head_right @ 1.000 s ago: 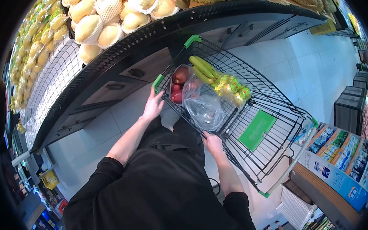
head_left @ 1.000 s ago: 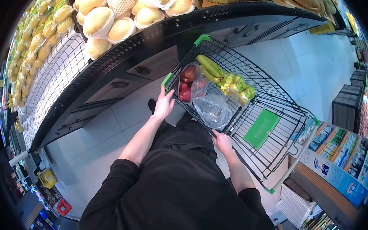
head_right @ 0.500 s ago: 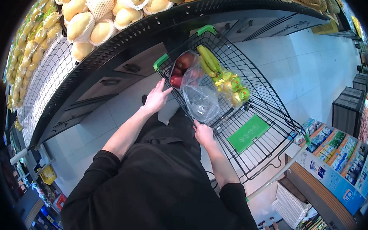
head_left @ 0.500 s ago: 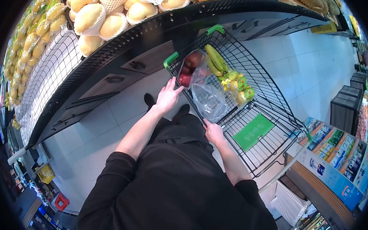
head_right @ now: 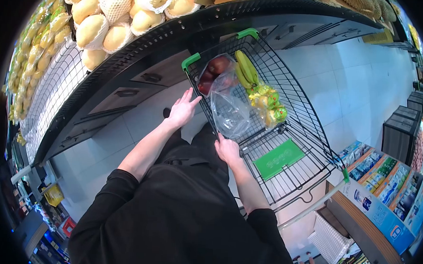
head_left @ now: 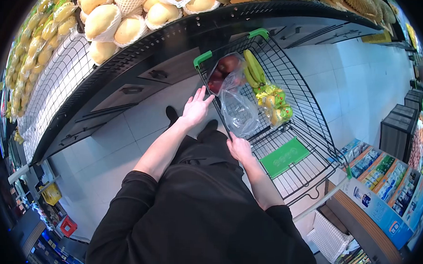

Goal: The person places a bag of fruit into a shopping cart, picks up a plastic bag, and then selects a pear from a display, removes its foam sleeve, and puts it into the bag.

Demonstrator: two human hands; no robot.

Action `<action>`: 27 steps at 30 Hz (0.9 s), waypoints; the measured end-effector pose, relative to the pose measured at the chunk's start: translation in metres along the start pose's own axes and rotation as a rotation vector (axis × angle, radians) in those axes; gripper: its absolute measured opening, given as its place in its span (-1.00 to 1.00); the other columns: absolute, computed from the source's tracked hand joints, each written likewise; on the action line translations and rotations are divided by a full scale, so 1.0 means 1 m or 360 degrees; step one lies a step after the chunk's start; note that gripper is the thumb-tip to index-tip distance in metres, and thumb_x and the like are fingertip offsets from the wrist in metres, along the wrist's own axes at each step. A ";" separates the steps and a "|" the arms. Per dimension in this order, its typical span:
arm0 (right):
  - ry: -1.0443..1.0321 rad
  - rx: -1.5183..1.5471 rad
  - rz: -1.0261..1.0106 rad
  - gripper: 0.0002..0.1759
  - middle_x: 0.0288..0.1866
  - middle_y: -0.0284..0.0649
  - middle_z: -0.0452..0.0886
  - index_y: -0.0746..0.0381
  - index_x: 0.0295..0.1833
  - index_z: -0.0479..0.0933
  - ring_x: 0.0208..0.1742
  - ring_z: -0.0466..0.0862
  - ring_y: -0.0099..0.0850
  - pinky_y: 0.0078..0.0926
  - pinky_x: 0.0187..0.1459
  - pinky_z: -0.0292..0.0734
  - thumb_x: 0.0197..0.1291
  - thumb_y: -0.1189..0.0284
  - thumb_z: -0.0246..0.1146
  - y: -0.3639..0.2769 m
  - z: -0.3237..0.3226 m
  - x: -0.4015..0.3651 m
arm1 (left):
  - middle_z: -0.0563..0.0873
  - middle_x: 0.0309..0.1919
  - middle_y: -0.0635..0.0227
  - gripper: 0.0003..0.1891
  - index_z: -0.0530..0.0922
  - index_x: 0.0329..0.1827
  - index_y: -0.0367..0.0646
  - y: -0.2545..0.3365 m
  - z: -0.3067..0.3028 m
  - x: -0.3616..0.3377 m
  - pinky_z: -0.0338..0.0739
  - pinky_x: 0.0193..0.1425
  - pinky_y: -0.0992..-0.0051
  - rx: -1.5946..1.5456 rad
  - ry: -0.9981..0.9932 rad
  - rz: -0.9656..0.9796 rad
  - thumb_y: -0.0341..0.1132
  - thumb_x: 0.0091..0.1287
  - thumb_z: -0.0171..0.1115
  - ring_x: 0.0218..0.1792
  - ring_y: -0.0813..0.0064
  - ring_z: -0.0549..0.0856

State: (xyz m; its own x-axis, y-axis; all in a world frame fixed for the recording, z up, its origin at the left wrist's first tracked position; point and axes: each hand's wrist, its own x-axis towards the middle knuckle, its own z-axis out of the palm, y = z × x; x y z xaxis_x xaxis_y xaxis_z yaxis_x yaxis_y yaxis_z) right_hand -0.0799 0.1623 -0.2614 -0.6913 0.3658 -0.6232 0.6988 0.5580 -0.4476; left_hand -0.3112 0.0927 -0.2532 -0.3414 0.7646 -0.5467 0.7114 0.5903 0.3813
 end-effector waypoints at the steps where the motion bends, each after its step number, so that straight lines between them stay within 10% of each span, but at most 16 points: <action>1: -0.0013 -0.0005 -0.0008 -0.52 -0.42 0.14 0.62 0.25 0.16 0.48 -0.30 0.65 0.05 -0.04 -0.17 0.53 0.25 0.18 0.02 -0.001 -0.004 0.003 | -0.01 0.48 0.01 -0.39 0.29 0.38 0.07 0.000 -0.001 0.002 0.12 0.42 0.05 -0.0007 -0.0001 -0.0014 -0.47 0.19 -0.05 0.49 0.15 0.05; 18: 0.0069 0.0067 -0.0020 -0.48 -0.42 0.15 0.63 0.31 0.08 0.50 -0.29 0.66 0.05 -0.05 -0.18 0.55 0.26 0.09 0.05 -0.018 -0.014 0.025 | -0.01 0.45 -0.10 -0.45 0.24 0.40 0.02 -0.039 -0.001 -0.031 0.37 0.30 0.24 -0.0482 0.0078 -0.0285 -0.33 0.30 -0.01 0.24 -0.06 0.43; 27: 0.0027 0.0075 0.0004 -0.35 -0.32 0.17 0.64 0.33 0.12 0.47 -0.19 0.66 0.05 -0.05 -0.10 0.53 0.26 -0.04 0.01 -0.022 -0.021 0.036 | 0.41 0.24 -0.10 -0.52 0.38 0.28 -0.21 -0.105 0.025 -0.100 0.31 0.34 0.29 -0.0901 0.0157 -0.0817 -0.24 0.31 0.09 0.27 0.06 0.42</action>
State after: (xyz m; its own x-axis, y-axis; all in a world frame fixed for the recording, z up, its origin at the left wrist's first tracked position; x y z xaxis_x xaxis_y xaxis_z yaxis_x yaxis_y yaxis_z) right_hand -0.1244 0.1786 -0.2610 -0.6923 0.3797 -0.6136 0.7080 0.5217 -0.4760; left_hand -0.3362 -0.0526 -0.2570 -0.6158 0.3628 -0.6994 0.0351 0.8994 0.4357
